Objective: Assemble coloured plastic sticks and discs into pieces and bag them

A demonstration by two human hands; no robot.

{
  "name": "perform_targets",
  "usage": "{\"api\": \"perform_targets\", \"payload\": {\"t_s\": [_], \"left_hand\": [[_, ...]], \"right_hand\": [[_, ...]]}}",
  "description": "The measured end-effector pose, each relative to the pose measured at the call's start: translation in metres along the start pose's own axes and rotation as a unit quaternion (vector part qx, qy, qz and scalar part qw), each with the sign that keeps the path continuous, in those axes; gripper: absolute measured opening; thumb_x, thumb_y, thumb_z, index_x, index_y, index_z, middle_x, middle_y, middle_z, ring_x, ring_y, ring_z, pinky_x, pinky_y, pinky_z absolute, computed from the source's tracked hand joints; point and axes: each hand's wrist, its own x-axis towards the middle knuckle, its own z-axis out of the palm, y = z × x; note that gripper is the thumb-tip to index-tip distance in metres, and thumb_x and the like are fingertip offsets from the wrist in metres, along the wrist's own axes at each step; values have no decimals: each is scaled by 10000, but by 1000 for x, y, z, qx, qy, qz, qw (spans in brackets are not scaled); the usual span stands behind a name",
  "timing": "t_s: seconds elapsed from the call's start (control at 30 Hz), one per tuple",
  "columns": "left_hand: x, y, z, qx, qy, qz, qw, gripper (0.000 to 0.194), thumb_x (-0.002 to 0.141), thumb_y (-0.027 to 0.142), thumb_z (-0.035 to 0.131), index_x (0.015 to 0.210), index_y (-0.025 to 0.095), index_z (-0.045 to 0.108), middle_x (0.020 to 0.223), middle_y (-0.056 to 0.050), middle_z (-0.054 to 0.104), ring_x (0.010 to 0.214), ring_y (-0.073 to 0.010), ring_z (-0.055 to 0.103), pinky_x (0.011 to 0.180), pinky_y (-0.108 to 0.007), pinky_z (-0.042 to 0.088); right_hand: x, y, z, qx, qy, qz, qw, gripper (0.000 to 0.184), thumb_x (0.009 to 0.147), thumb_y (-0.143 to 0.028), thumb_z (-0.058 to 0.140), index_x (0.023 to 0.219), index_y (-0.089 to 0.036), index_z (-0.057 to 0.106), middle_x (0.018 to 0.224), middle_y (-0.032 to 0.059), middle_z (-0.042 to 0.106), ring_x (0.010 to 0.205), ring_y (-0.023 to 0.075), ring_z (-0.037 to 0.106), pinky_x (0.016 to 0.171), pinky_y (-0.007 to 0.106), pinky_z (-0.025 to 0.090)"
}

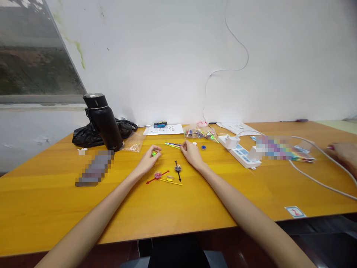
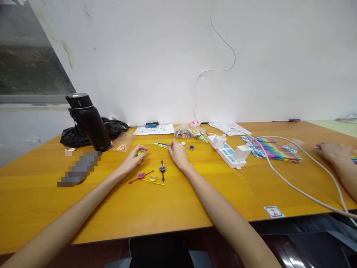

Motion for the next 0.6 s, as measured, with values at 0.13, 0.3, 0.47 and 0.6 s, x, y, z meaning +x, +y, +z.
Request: {"api": "perform_targets", "payload": {"t_s": [0.13,0.3,0.47,0.6], "left_hand": [[-1,1,0,6,-1,9,1000,224,766,281,668,961,195,600,854,1,588,601,-92,446,549,-202,352],[0,0,0,62,-5,0,998,222,810,291,611,1008,193,603,907,-4,592,611,-89,445,565,-205,360],[0,-1,-1,81,-13,10,997,209,819,268,575,1013,194,595,952,-9,592,613,-90,441,571,-217,364],[2,-4,-1,50,-22,22,998,284,777,148,505,1048,195,575,993,-13,590,624,-88,439,586,-218,367]], "right_hand": [[-2,-2,1,-19,34,-80,996,137,949,-262,531,935,-193,649,1076,107,615,1003,237,563,890,348,425],[-3,2,6,-60,12,-97,993,157,938,-231,539,957,-196,691,1193,109,604,1147,275,492,1035,419,372],[-2,6,8,-67,-9,-95,993,175,922,-176,528,1017,-185,675,1140,109,638,1127,276,497,1036,422,380],[-2,4,5,-50,5,-102,994,176,916,-148,513,1008,-181,659,1142,116,626,1107,276,509,1025,432,397]]}}
